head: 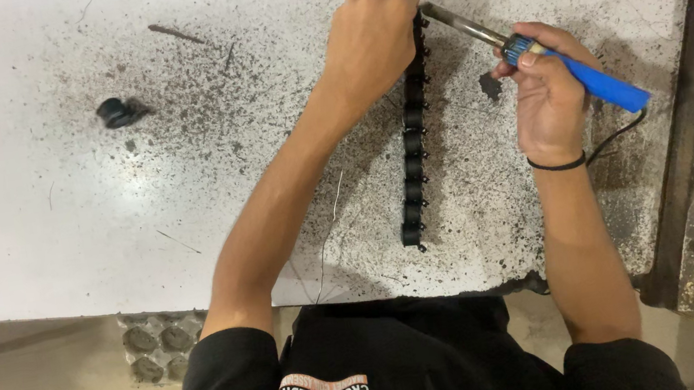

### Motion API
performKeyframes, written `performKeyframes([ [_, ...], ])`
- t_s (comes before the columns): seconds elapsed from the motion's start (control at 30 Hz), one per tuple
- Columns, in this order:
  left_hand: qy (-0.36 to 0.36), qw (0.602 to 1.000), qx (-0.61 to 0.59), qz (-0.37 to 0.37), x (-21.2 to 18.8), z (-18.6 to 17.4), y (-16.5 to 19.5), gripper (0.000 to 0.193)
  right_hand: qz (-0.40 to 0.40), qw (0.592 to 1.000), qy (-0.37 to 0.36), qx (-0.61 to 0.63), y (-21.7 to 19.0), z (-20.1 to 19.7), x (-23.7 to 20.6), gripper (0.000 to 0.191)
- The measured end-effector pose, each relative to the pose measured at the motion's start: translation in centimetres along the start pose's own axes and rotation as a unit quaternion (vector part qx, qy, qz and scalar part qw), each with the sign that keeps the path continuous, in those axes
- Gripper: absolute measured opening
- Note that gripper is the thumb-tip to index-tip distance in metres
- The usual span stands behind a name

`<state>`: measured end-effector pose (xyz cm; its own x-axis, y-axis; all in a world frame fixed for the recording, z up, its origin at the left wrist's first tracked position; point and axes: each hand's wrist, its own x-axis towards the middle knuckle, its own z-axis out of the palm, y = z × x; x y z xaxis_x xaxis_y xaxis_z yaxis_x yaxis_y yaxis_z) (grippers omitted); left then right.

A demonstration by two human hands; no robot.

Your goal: The person solders wire leads onto black plastic rotor components at a workbench. They pick up parts, position them in a row, and use a soldering iron to attach wires to each part one at a time, then arrange finished parts into a tray.

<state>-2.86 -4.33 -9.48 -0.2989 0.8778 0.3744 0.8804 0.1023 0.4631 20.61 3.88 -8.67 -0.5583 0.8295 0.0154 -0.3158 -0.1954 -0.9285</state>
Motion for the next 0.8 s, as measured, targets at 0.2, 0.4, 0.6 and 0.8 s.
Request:
performKeyframes([
  [0.2, 0.072, 0.996, -0.061, 0.007, -0.6, -1.7, 0.3, 0.005, -0.057, 0.996, 0.056, 0.047, -2.4, -1.6, -1.1, 0.033],
  [0.4, 0.12, 0.991, 0.033, -0.045, -5.2, -9.2, -6.2, 0.011, -0.121, 0.99, 0.071, -0.01, -1.9, -3.5, -5.0, 0.034],
  [0.6, 0.186, 0.956, 0.043, -0.223, -11.9, -16.4, -14.6, 0.035, -0.105, 0.987, 0.097, 0.07, -0.9, -4.2, -4.2, 0.037],
  [0.8, 0.214, 0.952, 0.001, -0.218, -9.6, -14.1, -18.0, 0.06, -0.112, 0.987, 0.09, 0.067, -1.1, -2.7, -4.3, 0.037],
])
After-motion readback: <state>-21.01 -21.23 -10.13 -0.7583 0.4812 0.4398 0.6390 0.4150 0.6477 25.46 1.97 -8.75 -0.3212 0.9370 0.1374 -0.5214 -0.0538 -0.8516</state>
